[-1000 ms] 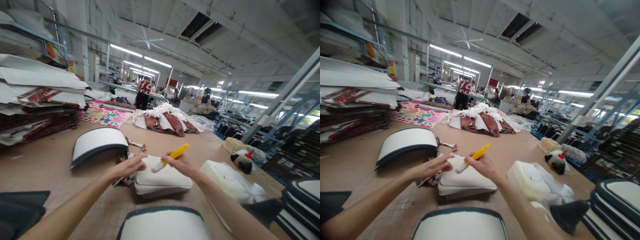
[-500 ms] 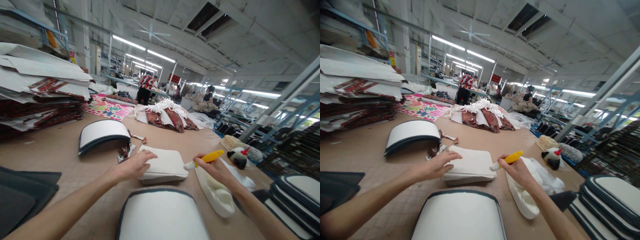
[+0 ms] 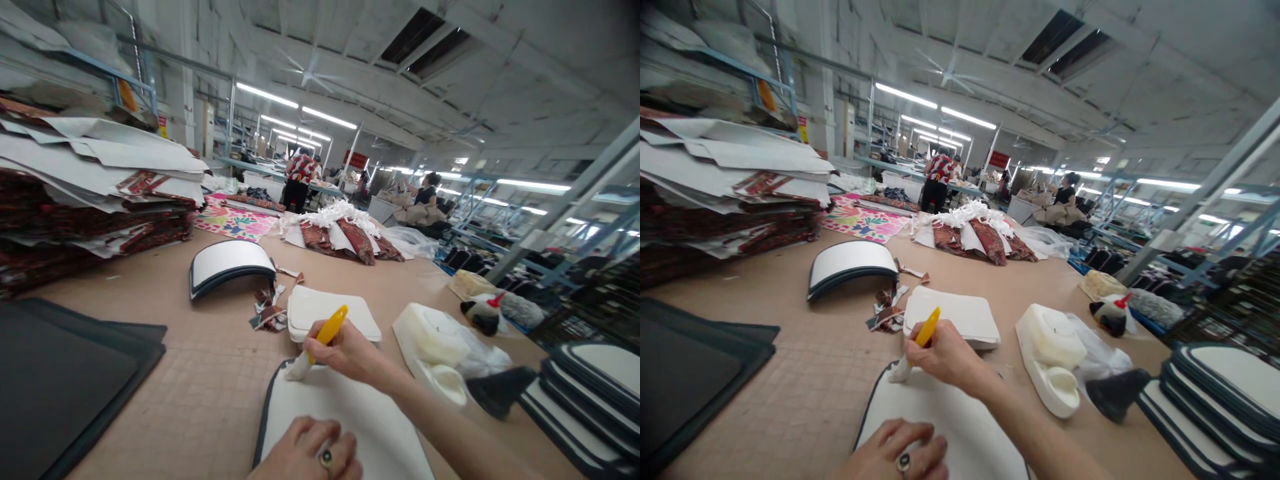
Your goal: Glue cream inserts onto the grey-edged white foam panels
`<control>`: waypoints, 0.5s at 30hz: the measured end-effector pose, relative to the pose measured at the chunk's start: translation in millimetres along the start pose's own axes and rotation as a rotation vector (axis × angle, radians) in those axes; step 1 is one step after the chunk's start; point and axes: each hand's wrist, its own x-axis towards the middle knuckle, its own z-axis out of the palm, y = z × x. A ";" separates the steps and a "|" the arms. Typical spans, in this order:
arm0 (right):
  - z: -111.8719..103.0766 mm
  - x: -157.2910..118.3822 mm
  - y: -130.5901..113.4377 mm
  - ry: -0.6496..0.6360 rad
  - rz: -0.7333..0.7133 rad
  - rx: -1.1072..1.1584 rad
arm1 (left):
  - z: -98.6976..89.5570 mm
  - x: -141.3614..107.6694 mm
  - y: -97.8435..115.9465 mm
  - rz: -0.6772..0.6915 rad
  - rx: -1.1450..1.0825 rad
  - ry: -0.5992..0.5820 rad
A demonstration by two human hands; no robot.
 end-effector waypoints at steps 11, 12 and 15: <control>-93.1 -114.8 44.0 0.432 0.233 -0.154 | -51.1 11.1 -31.8 -0.478 -0.808 -0.306; -83.9 -114.9 32.0 0.446 0.210 -0.143 | -52.9 13.3 -39.0 -0.574 -0.920 -0.313; -40.8 -103.5 -12.2 0.344 0.079 -0.037 | -52.0 17.5 -52.6 -0.653 -1.125 -0.344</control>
